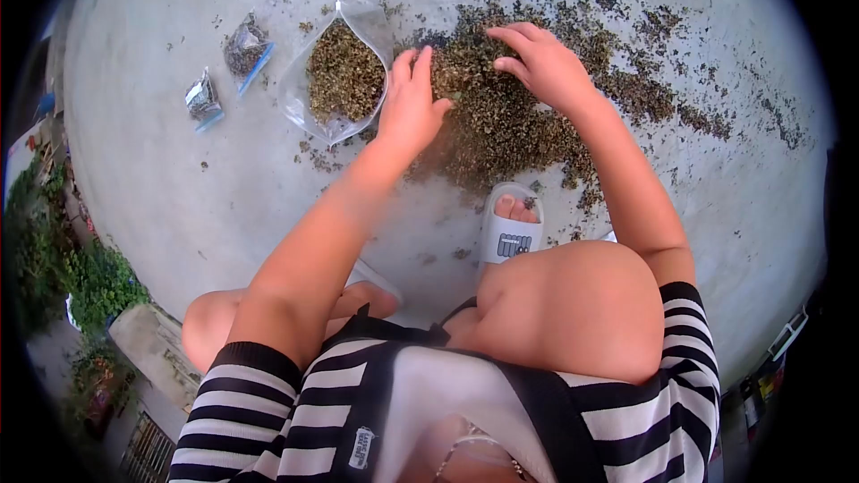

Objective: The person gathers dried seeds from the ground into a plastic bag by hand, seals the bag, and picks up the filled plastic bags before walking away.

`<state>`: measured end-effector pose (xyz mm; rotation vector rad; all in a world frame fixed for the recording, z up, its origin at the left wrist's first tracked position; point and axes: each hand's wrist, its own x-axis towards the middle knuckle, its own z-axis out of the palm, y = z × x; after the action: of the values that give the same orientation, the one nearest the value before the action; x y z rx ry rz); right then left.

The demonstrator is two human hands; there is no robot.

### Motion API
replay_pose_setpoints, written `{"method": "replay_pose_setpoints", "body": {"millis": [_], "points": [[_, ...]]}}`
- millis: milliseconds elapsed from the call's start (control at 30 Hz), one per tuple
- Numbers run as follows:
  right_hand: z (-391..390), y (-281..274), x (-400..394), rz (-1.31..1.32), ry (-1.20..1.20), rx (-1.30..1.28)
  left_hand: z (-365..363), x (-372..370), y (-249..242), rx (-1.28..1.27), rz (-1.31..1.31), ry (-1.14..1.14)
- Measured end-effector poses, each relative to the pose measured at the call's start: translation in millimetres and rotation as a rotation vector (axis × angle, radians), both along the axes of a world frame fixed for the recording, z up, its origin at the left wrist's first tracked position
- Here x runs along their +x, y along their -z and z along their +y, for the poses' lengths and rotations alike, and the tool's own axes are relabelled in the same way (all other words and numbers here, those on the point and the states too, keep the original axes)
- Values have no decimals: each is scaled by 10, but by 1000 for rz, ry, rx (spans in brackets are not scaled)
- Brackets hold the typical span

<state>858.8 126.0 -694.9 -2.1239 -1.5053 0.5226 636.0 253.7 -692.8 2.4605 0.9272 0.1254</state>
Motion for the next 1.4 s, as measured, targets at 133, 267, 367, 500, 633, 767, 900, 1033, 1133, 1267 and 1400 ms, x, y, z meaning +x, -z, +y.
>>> {"method": "replay_pose_setpoints", "body": {"millis": [133,267,367,500,633,767,900,1033,1133,1267,1400], "points": [[45,140,-243,-142,1,-153,-95,101,138,-59,122,-17],[-143,35,-434,72,-88,21,-140,156,-38,-337,-96,52],[-467,-355,-325,125,-119,65,-182,-33,-245,-303,-162,179],[-952,-414,-423,-225,-119,-337,-411,-416,-226,-124,155,255],[-1002,-80,-698,-208,-67,-401,-576,-429,-59,-38,392,407],[-783,-21,-813,41,-44,-194,-590,-221,93,-155,201,250],[-584,-89,-801,364,60,-84,-430,-24,-211,-481,93,48],[-452,-206,-821,623,49,-20,-472,7,-217,-732,16,-195],[-421,-305,-921,719,18,-39,-380,17,-300,-1238,35,-391],[-446,-148,-1030,681,140,81,-391,14,-569,-1369,101,-306],[-434,-138,-894,1135,307,42,-177,-54,-997,-1432,213,-257]]}}
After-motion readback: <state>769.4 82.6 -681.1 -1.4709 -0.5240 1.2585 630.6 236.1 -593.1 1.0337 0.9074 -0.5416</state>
